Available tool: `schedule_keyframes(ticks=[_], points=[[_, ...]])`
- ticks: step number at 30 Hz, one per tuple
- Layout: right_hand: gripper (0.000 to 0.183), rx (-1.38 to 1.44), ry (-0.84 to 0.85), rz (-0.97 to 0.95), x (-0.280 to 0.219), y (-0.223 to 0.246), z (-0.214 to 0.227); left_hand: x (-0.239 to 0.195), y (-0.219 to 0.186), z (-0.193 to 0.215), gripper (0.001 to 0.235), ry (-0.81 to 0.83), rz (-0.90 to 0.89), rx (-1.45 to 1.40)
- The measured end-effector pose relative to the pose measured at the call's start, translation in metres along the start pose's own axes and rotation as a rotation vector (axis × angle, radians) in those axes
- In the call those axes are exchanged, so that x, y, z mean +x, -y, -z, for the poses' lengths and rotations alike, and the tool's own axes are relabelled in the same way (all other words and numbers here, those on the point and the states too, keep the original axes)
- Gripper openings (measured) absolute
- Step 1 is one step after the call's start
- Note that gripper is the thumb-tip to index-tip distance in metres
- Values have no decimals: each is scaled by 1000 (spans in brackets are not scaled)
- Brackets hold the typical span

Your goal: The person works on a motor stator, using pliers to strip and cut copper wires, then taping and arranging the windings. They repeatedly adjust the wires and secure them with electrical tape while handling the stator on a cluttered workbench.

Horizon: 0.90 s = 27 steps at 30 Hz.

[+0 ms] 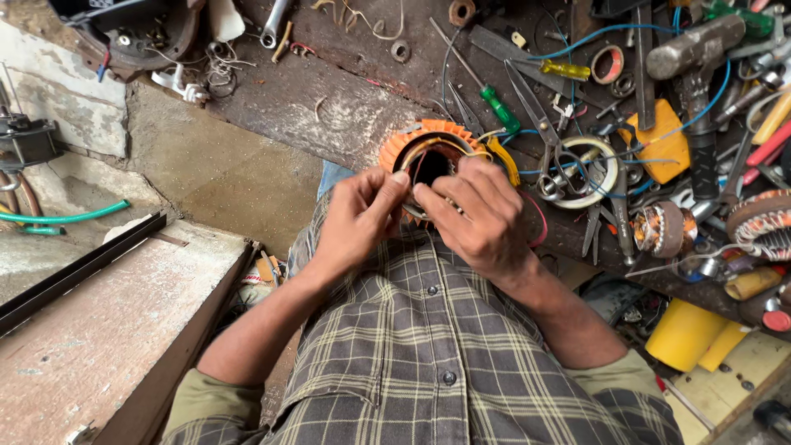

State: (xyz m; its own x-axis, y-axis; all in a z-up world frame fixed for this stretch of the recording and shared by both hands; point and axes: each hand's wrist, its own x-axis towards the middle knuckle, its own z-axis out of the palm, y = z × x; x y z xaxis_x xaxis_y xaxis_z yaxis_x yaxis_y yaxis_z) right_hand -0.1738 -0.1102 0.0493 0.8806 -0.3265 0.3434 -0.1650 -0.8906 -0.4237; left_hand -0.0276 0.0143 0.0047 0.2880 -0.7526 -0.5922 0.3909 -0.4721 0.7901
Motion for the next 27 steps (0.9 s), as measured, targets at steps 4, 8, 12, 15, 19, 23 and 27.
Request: schedule_keyframes(ticks=[4, 8, 12, 15, 19, 23, 27], points=[[21, 86, 44, -21, -15, -2, -5, -7, 4, 0, 34, 126, 290, -374], [19, 229, 61, -97, -26, 0, -8, -10, 3, 0, 33, 258, 364, -567], [13, 494, 131, -342, -27, 1, -7, -14, -1, 1, 33, 217, -4, -30], [13, 577, 113, -370, -26, 1, -6, -17, -2, 3, 23, 103, -288, 280], [13, 596, 78, -391, -23, 5, -13, -18, 3, 6, 17, 92, -245, 29], [23, 536, 37, -257, -17, 3, -13, -14, 2, 9, 17, 49, -394, 60], [16, 204, -28, -156, -6, -25, -11, 2, -5, 17, 14, 6, -238, -209]])
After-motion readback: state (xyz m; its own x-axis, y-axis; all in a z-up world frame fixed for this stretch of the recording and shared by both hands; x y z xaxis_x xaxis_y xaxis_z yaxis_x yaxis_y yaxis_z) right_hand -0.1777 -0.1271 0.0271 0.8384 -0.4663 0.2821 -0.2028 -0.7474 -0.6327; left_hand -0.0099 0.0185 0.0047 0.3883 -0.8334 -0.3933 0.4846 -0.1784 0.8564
